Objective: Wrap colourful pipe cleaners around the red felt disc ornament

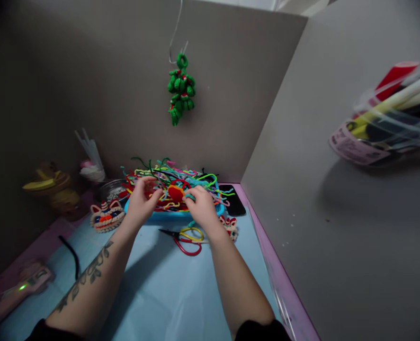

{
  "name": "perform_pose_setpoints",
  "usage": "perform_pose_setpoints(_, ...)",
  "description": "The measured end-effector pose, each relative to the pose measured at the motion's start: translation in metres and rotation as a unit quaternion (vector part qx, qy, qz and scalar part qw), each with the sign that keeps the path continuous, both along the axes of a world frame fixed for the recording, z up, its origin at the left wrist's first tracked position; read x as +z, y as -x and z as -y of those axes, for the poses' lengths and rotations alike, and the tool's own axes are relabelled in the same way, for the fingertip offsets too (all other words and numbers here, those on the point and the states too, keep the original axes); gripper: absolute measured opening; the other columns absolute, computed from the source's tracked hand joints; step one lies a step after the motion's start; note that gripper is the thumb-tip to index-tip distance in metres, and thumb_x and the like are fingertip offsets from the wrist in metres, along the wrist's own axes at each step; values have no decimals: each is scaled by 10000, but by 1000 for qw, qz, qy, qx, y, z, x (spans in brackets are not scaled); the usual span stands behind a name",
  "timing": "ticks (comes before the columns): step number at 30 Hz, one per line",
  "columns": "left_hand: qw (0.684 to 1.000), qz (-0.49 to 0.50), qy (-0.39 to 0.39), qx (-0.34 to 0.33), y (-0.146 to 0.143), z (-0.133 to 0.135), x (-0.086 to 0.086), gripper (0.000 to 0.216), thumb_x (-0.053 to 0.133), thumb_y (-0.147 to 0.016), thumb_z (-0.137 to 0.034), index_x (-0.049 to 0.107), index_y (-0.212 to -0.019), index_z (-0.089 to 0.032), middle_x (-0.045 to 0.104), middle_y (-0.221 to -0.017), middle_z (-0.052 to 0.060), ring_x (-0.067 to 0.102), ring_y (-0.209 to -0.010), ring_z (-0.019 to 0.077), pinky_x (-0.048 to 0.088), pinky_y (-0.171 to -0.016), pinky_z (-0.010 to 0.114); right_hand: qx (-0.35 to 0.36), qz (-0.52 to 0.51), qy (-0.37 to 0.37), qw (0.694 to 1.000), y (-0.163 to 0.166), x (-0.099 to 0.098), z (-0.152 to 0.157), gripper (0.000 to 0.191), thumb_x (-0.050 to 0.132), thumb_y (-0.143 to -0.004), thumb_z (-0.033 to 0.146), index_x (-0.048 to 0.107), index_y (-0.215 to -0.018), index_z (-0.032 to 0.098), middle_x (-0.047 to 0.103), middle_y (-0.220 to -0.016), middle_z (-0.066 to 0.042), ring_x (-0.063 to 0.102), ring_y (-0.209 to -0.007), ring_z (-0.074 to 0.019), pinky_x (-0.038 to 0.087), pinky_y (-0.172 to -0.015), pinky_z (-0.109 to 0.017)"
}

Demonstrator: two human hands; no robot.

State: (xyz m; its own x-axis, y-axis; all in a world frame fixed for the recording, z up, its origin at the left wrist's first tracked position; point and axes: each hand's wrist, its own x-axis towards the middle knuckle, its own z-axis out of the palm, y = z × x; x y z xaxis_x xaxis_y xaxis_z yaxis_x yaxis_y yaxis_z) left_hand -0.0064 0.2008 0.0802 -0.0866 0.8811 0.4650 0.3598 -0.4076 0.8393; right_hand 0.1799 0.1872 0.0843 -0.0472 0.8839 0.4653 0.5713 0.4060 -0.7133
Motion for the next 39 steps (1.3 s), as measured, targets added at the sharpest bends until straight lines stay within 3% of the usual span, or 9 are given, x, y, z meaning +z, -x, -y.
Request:
perform_pose_setpoints(5, 952, -286, -65, -87, -3, 16, 13, 424, 647, -738, -231, 543, -1149, -235, 660, -979, 46, 555, -996, 232, 435, -834, 342, 68, 84, -5, 994, 1, 0, 4, 119, 572, -753, 132, 676, -742, 190, 590, -773, -20, 562, -758, -161, 427, -717, -282)
perform_pose_setpoints(11, 959, -280, -6, -32, 0, 13, 9, 381, 655, -734, -258, 523, -1088, -211, 654, -852, 43, 579, -884, 228, 427, -750, 323, 27, -97, 20, 995, -7, -8, -5, 152, 567, -794, 283, 688, -792, 190, 645, -783, -26, 588, -749, -158, 455, -718, -287)
perform_pose_setpoints(16, 977, -203, 63, -20, 6, 7, 4, 415, 656, -724, -305, 484, -1089, -209, 628, -779, 4, 595, -722, 184, 412, -662, 287, -28, -461, 110, 880, -35, -8, -20, 390, 514, -805, 588, 550, -761, 202, 547, -587, 39, 526, -488, -102, 454, -496, -242)
perform_pose_setpoints(19, 984, -151, 81, -45, 6, 4, -1, 377, 655, -710, -318, 497, -1035, -212, 602, -742, -22, 584, -672, 160, 405, -633, 269, 15, -527, 191, 828, -52, -4, -21, 404, 576, -779, 591, 453, -698, 214, 358, -448, 116, 295, -310, -35, 330, -353, -169)
perform_pose_setpoints(22, 990, -87, 101, -52, 8, -1, -6, 353, 659, -681, -290, 496, -982, -208, 584, -727, -33, 573, -647, 143, 413, -624, 264, 29, -539, 237, 808, -63, -1, -17, 336, 692, -729, 474, 497, -737, 201, 417, -485, 103, 298, -330, -23, 299, -334, -150)
perform_pose_setpoints(28, 957, 189, 203, -82, 19, -11, -7, 425, 703, -571, -268, 458, -910, -192, 526, -630, -72, 507, -527, 94, 380, -529, 219, 3, -512, 162, 844, -83, 8, -10, 247, 703, -598, 143, 622, -831, 151, 615, -709, -7, 502, -509, -70, 423, -448, -205)
perform_pose_setpoints(32, 914, 287, 263, -117, 18, -12, -6, 481, 747, -498, -279, 458, -871, -186, 525, -633, -75, 448, -452, 54, 325, -465, 192, -24, -475, 77, 876, -91, 10, -9, 200, 667, -662, 228, 629, -845, 161, 529, -600, 35, 398, -452, -52, 338, -430, -190)
perform_pose_setpoints(37, 898, 285, 294, -159, 10, -9, -8, 426, 737, -524, -264, 448, -831, -200, 521, -604, -73, 465, -438, 69, 345, -456, 202, -215, -222, -107, 945, -78, 6, -3, 134, 535, -716, 136, 594, -813, 206, 574, -703, 10, 544, -638, -131, 438, -620, -271)
perform_pose_setpoints(39, 891, 283, 301, -189, 9, -7, -7, 412, 743, -538, -269, 442, -811, -204, 520, -608, -71, 496, -465, 78, 359, -470, 199, -205, -95, -180, 957, -63, 6, 0, 203, 449, -729, 81, 603, -673, 199, 589, -775, -32, 577, -796, -178, 457, -768, -343)
